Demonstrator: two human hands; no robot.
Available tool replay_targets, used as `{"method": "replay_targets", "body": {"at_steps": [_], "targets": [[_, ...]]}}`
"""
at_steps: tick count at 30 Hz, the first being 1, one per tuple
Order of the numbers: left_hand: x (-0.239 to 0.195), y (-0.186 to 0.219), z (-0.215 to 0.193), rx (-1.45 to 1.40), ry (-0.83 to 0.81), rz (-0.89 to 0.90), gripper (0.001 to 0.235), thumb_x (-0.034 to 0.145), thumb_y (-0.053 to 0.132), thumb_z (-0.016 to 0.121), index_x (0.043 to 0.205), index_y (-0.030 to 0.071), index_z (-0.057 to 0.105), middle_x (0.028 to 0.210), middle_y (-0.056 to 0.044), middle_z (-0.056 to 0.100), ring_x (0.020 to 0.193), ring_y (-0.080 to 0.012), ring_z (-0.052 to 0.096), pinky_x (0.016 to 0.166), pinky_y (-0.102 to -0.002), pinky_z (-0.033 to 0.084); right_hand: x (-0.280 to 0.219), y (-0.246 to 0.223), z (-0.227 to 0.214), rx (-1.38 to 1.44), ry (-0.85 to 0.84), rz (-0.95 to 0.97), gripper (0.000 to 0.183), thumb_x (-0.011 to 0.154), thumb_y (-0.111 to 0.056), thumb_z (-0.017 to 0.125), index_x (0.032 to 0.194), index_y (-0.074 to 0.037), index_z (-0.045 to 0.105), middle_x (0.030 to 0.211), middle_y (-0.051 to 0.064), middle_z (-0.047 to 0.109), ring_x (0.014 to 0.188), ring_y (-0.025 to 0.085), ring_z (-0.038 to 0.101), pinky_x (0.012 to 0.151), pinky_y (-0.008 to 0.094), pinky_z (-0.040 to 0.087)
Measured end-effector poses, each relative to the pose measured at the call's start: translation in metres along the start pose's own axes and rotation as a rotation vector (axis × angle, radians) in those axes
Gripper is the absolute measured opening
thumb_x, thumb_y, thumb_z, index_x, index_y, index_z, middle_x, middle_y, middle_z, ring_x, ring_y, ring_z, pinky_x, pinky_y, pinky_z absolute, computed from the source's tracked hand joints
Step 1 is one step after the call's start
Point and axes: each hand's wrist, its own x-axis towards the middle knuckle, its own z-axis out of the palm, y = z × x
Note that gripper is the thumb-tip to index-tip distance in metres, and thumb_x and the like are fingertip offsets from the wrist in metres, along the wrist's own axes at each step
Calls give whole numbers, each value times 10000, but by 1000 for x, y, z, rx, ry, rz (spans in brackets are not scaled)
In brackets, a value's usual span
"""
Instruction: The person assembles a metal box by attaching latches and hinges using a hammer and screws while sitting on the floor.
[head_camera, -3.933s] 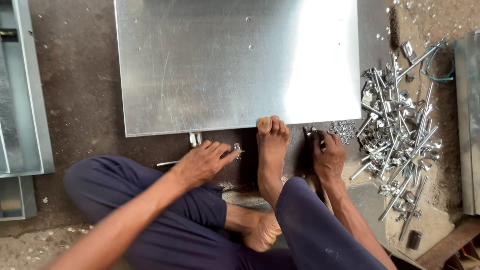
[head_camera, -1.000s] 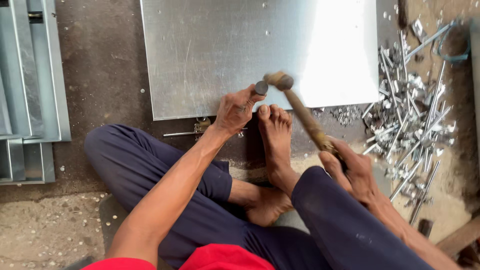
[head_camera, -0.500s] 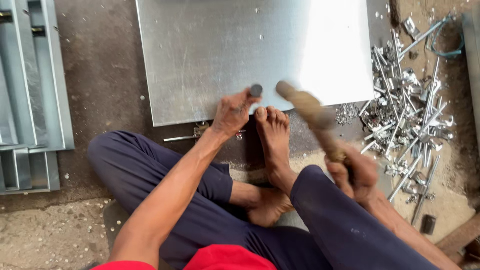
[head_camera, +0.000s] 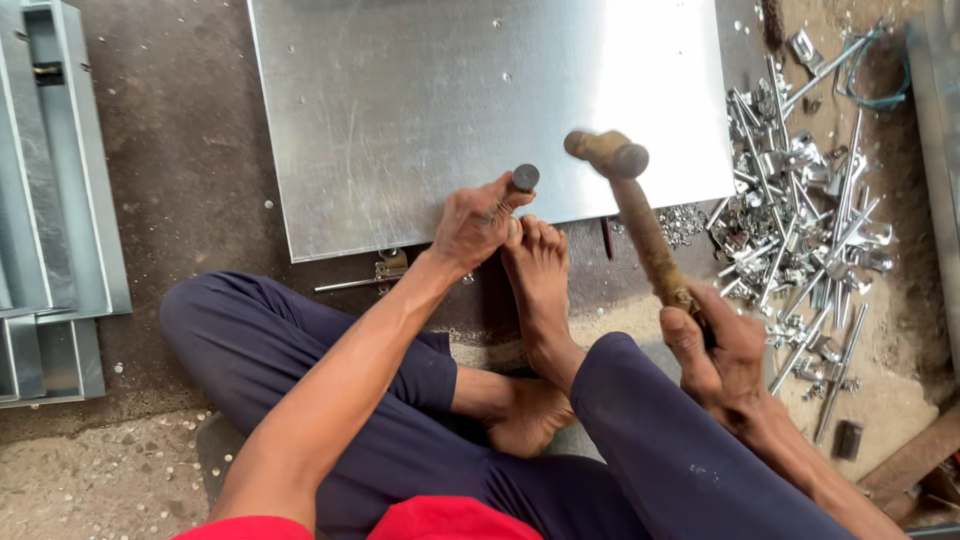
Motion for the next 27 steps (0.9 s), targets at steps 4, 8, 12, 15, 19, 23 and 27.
{"method": "replay_targets", "body": {"at_steps": [4, 8, 12, 15, 19, 23, 27], "targets": [[-4, -6, 2, 112, -37, -24, 157, 1030, 224, 688, 1112, 91, 671, 672, -67, 658, 528, -142, 608, 461, -321, 491, -1, 20, 4, 39, 185, -324, 298, 1119, -310, 488, 1095, -55, 640, 659, -16, 583, 493, 61, 519, 396, 247, 395], [-5, -12, 9, 76, 20, 128, 147, 1042, 177, 659, 1147, 76, 639, 821, -68, 716, 627, -127, 663, 504, -259, 555, -1, 44, 22, 14, -64, -99, 269, 1062, -263, 524, 1021, -28, 650, 618, 5, 603, 446, 95, 523, 354, 259, 410], [0, -15, 13, -92, 16, -67, 167, 1018, 140, 615, 1165, 72, 656, 955, -64, 769, 592, -103, 701, 483, -230, 551, -8, 36, 14, 3, 182, -293, 292, 1068, -264, 539, 1135, 5, 633, 607, 12, 559, 491, 101, 514, 451, 296, 381], [0, -16, 12, 206, -175, -31, 124, 1072, 167, 654, 1148, 89, 714, 717, -63, 720, 541, -150, 668, 453, -261, 561, -10, 30, 14, 22, 170, -290, 263, 1114, -278, 509, 1088, -52, 641, 667, 19, 594, 513, 90, 535, 450, 261, 407], [4, 3, 6, -89, 141, -31, 159, 1043, 179, 661, 1092, 38, 716, 875, -78, 747, 731, -191, 733, 617, -325, 595, 0, 19, 18, -34, -159, 187, 337, 1016, -337, 531, 1098, -39, 666, 532, 26, 578, 399, 137, 480, 365, 312, 371], [-1, 2, -26, -189, 113, -33, 199, 1061, 201, 621, 1110, 24, 699, 909, -90, 747, 778, -200, 738, 655, -336, 588, -5, 12, 14, 33, 49, -91, 341, 1041, -361, 531, 1057, -41, 651, 601, -15, 573, 470, 84, 511, 431, 285, 372], [-10, 9, -34, 7, -8, -45, 208, 1037, 226, 663, 1106, 29, 666, 858, -92, 733, 722, -223, 717, 578, -351, 531, 5, 0, 11, 24, 126, -257, 411, 1055, -355, 543, 1208, 11, 652, 641, -7, 536, 502, 92, 480, 471, 293, 360]]}}
